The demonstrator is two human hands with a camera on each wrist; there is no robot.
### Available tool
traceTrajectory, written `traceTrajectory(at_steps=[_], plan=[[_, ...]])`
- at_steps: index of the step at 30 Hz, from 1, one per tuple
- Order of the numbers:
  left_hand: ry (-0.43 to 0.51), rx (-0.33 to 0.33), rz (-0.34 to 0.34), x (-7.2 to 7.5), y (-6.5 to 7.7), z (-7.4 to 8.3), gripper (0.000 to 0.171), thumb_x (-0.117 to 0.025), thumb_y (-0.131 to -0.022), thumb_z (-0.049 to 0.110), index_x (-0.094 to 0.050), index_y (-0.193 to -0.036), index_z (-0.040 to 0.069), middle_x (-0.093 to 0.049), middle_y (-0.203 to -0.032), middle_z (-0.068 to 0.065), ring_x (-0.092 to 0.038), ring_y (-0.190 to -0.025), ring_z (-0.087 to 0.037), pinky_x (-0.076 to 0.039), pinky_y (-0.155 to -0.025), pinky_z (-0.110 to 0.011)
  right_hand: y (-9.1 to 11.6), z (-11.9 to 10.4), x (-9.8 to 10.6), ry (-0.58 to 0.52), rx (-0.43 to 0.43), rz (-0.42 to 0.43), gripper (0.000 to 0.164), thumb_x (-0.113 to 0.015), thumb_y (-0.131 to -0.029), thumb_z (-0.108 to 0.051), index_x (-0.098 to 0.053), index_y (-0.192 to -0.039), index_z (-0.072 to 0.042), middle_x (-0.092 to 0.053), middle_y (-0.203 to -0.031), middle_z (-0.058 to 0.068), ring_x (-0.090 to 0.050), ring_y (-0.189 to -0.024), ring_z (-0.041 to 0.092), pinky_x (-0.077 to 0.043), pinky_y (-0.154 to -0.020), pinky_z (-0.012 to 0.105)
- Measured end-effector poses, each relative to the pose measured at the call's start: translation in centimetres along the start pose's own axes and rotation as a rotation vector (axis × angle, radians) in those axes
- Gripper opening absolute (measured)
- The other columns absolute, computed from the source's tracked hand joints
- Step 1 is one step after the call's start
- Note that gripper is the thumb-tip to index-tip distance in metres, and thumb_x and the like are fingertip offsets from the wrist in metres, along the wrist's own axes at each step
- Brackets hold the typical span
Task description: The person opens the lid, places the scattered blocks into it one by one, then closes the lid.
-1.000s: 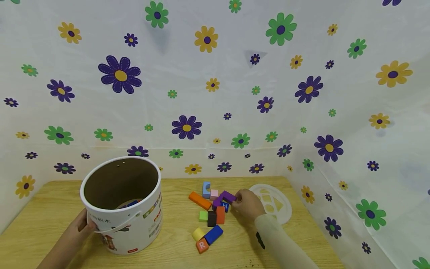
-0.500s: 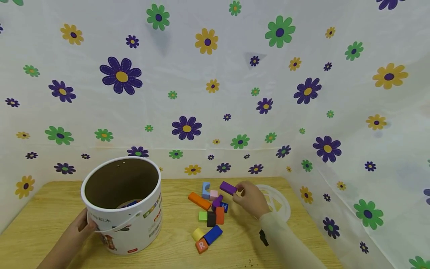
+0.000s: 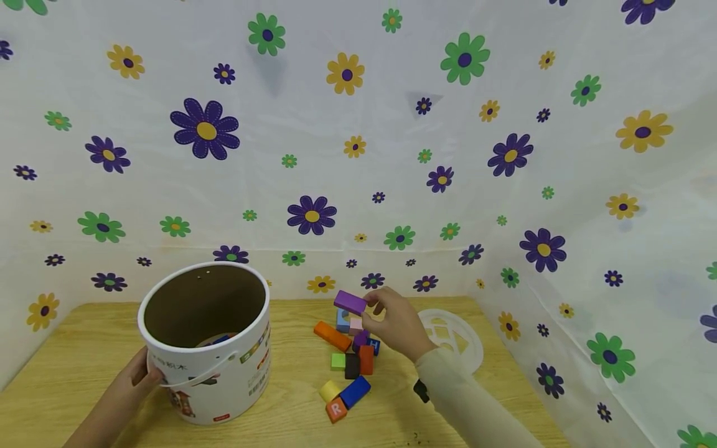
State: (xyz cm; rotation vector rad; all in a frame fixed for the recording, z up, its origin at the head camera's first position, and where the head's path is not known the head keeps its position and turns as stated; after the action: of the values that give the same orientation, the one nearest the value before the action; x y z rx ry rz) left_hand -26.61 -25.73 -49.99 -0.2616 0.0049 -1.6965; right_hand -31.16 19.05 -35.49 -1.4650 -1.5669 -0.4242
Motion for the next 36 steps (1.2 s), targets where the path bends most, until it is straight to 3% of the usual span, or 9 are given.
traceTrajectory(at_steps=[4,6,9,11,14,16,21,28,36], plan=[[-0.222,0.21,-0.077,0.1,0.3,-1.2,0.086,-0.029,-0.108,0.059,0.004,-0.164,0.004,-0.014,-0.164,-0.036,-0.021,-0.145,-0.061,-0.044,-0.108,-0.05,-0.2,-2.7,-0.1,-0.016,0.064,-0.012,0.02,-0.074,-0.092,-0.023,-0.072,-0.11,-0.017,-0.067,-0.103,-0.004,-0.061,-0.091,0.013,-0.056,-0.075,0.027],[-0.22,0.215,-0.085,0.1,0.3,-1.1,0.085,-0.03,-0.109,0.057,0.004,-0.163,0.001,-0.012,-0.163,-0.038,-0.018,-0.144,-0.063,-0.046,-0.108,-0.045,-0.3,-4.0,-0.1,-0.032,0.097,-0.009,0.02,-0.074,-0.092,-0.022,-0.072,-0.111,-0.017,-0.066,-0.101,-0.007,-0.061,-0.091,0.013,-0.056,-0.072,0.026],[-0.225,0.214,-0.084,0.1,0.3,-1.0,0.085,-0.03,-0.109,0.056,0.003,-0.163,0.0,-0.014,-0.163,-0.037,-0.02,-0.144,-0.062,-0.048,-0.096,-0.02,-0.4,-5.8,0.0,-0.063,0.149,0.002,0.02,-0.074,-0.091,-0.019,-0.072,-0.111,-0.016,-0.065,-0.101,-0.008,-0.062,-0.09,0.014,-0.056,-0.069,0.024],[-0.217,0.214,-0.083,0.1,0.3,-1.0,0.085,-0.03,-0.109,0.056,0.003,-0.164,0.0,-0.014,-0.164,-0.037,-0.02,-0.144,-0.062,-0.045,-0.091,-0.013,-0.5,-7.0,-0.1,-0.084,0.177,0.008,0.021,-0.074,-0.091,-0.018,-0.072,-0.112,-0.015,-0.066,-0.101,-0.006,-0.062,-0.09,0.014,-0.056,-0.068,0.023],[-0.209,0.221,-0.084,0.1,0.3,-1.1,0.086,-0.031,-0.109,0.057,0.003,-0.164,0.001,-0.012,-0.164,-0.037,-0.018,-0.145,-0.062,-0.047,-0.098,-0.021,-0.7,-8.8,-0.1,-0.112,0.21,0.009,0.023,-0.075,-0.09,-0.016,-0.072,-0.113,-0.013,-0.067,-0.103,-0.004,-0.062,-0.089,0.014,-0.057,-0.068,0.023],[-0.212,0.226,-0.085,0.0,0.3,-1.0,0.087,-0.031,-0.108,0.058,0.004,-0.164,0.001,-0.011,-0.165,-0.037,-0.017,-0.145,-0.062,-0.046,-0.107,-0.037,-0.9,-9.9,-0.4,-0.119,0.23,0.008,0.023,-0.075,-0.091,-0.016,-0.072,-0.113,-0.013,-0.067,-0.104,-0.003,-0.061,-0.09,0.011,-0.057,-0.068,0.022],[-0.206,0.237,-0.093,-0.3,0.3,-0.9,0.089,-0.029,-0.107,0.061,0.007,-0.163,0.001,-0.008,-0.165,-0.038,-0.015,-0.145,-0.064,-0.029,-0.111,-0.065,-1.5,-12.5,-1.0,-0.122,0.287,0.006,0.023,-0.074,-0.092,-0.017,-0.071,-0.114,-0.014,-0.068,-0.106,-0.002,-0.061,-0.092,0.01,-0.056,-0.07,0.021],[-0.203,0.243,-0.092,-0.2,0.3,-1.0,0.09,-0.029,-0.107,0.061,0.007,-0.163,0.001,-0.007,-0.164,-0.038,-0.013,-0.145,-0.064,-0.027,-0.112,-0.067,-2.0,-16.3,-1.9,-0.1,0.379,-0.006,0.022,-0.076,-0.092,-0.019,-0.071,-0.113,-0.016,-0.067,-0.108,-0.007,-0.061,-0.093,0.008,-0.055,-0.076,0.016],[-0.184,0.218,-0.086,-0.2,0.2,-1.0,0.087,-0.031,-0.108,0.059,0.006,-0.164,0.003,-0.006,-0.166,-0.036,-0.014,-0.146,-0.063,-0.025,-0.112,-0.068,-2.2,-18.2,-3.1,-0.069,0.443,-0.029,0.02,-0.074,-0.093,-0.018,-0.07,-0.112,-0.016,-0.067,-0.108,-0.004,-0.061,-0.091,0.006,-0.05,-0.073,0.009]])
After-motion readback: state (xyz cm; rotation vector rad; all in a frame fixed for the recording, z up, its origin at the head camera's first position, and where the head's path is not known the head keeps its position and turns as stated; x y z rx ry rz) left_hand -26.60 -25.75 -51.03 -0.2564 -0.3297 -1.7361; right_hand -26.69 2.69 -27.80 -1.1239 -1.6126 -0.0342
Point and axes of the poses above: each hand's wrist, its own y-axis away from the middle knuckle, its own x-axis out of the back of the hand, z = x × y, the point moved 10 cm from there along -y, towards the middle knuckle
